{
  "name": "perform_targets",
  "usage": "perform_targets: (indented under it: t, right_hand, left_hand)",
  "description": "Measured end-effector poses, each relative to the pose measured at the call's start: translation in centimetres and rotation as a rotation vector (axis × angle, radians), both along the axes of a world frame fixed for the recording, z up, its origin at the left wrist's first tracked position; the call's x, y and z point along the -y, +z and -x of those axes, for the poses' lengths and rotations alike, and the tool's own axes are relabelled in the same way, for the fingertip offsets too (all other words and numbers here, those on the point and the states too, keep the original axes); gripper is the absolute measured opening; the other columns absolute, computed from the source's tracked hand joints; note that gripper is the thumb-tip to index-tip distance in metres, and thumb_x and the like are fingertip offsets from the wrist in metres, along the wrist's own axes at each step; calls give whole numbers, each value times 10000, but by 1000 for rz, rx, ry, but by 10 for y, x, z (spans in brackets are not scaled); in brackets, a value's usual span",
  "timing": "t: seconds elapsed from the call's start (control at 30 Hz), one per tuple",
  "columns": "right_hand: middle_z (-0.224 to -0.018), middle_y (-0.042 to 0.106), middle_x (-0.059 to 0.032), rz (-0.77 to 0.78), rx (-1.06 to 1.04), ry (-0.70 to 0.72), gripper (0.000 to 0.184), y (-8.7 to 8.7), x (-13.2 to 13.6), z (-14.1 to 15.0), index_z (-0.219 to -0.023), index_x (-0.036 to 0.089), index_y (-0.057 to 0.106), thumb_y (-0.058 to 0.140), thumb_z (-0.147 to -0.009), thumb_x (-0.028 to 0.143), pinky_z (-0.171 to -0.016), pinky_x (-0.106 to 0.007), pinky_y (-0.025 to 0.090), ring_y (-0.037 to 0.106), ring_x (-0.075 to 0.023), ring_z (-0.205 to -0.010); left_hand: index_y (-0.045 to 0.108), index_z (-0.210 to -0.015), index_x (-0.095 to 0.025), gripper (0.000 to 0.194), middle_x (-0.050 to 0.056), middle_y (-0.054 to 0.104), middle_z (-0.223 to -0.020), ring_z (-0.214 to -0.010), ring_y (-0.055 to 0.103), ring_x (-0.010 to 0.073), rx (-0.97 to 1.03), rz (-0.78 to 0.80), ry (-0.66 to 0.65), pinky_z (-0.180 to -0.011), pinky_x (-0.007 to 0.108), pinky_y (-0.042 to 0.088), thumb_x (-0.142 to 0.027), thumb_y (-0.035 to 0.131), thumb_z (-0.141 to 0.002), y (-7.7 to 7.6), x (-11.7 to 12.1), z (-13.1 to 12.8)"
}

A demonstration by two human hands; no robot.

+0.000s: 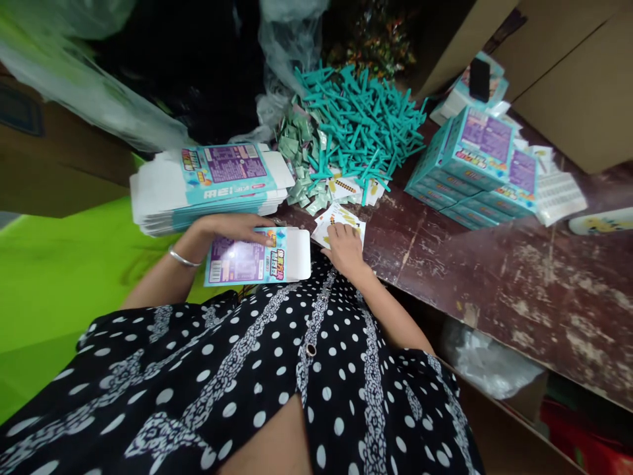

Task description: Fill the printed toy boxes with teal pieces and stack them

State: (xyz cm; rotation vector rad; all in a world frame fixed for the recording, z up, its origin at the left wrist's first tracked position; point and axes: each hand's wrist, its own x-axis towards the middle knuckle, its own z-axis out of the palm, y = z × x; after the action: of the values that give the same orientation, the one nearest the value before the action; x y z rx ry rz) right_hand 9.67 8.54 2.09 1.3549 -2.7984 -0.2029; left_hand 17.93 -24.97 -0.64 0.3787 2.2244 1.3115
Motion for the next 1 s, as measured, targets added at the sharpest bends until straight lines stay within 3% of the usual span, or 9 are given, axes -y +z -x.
perform_targets:
  t: [0.17,0.3,0.37,0.5,0.57,0.7,0.83,0.9,1.0]
  right_hand:
    - [-1249,753,-174,110,57,9,198,-2,-4,-3,-1143,205,717,772,-1027,356,-1020,-458,524,654,-350,-1173]
    - [-1147,811,-91,236,230,-57,127,5,-12,10,-1029,249,749,698,-1069,358,-958,-380,536,722,-287,-1109]
    - [-1051,820,-57,377,269,-140,193,15,-17,19,-966,255,752,658,-1077,381,-888,-351,535,745,-260,-990]
    - [-867,757,-43,855,221,-343,337,45,-22,30,-956,239,731,606,-1059,535,-727,-339,522,678,-233,-755]
    - [-763,705,-25,938,325,-384,360,56,-18,28,-931,238,715,648,-1016,581,-627,-327,481,612,-213,-639]
    - [-754,738,-35,766,459,-298,342,55,8,12,-839,225,703,697,-973,539,-669,-314,472,671,-212,-686]
    - [-784,769,-51,498,594,-180,434,44,34,16,-828,215,727,595,-1069,550,-712,-310,483,727,-219,-729]
    - [-888,796,-75,415,423,-180,382,41,43,33,-942,216,784,545,-1112,459,-749,-325,487,746,-244,-817]
    - [-1244,776,-118,228,153,-122,286,37,58,65,-1229,252,810,580,-1061,264,-776,-359,476,733,-301,-996]
  left_hand:
    - [744,-1380,-213,715,120,782,-1417,-1216,741,329,23,-47,-9,-997,345,561,-707,775,-864,-1,3,-1]
    - [730,-1385,-210,687,120,779,-1423,-1226,735,318,-8,-51,-10,-996,341,554,-682,757,-887,-1,3,-1]
    - [735,-1337,-190,666,133,784,-1394,-1211,735,316,-42,-29,21,-986,340,547,-688,741,-894,0,0,0]
    - [725,-1222,-178,658,145,789,-1310,-1137,731,316,-128,14,156,-920,349,535,-746,707,-889,5,-12,1]
    - [710,-1179,-181,665,145,785,-1270,-1090,729,310,-152,23,217,-883,356,528,-775,692,-883,6,-19,2]
    - [687,-1171,-185,676,154,776,-1274,-1097,726,317,-140,-41,290,-863,371,535,-796,674,-882,3,-32,4]
    - [685,-1171,-174,685,160,787,-1232,-1056,735,313,-97,-60,297,-841,381,551,-797,669,-888,-4,-38,2]
    - [689,-1205,-178,681,150,794,-1235,-1033,739,295,-80,-71,254,-838,373,557,-788,670,-902,-8,-37,2]
    - [699,-1233,-178,692,159,793,-1274,-1060,736,301,-64,-75,217,-850,375,563,-783,679,-899,-14,-33,2]
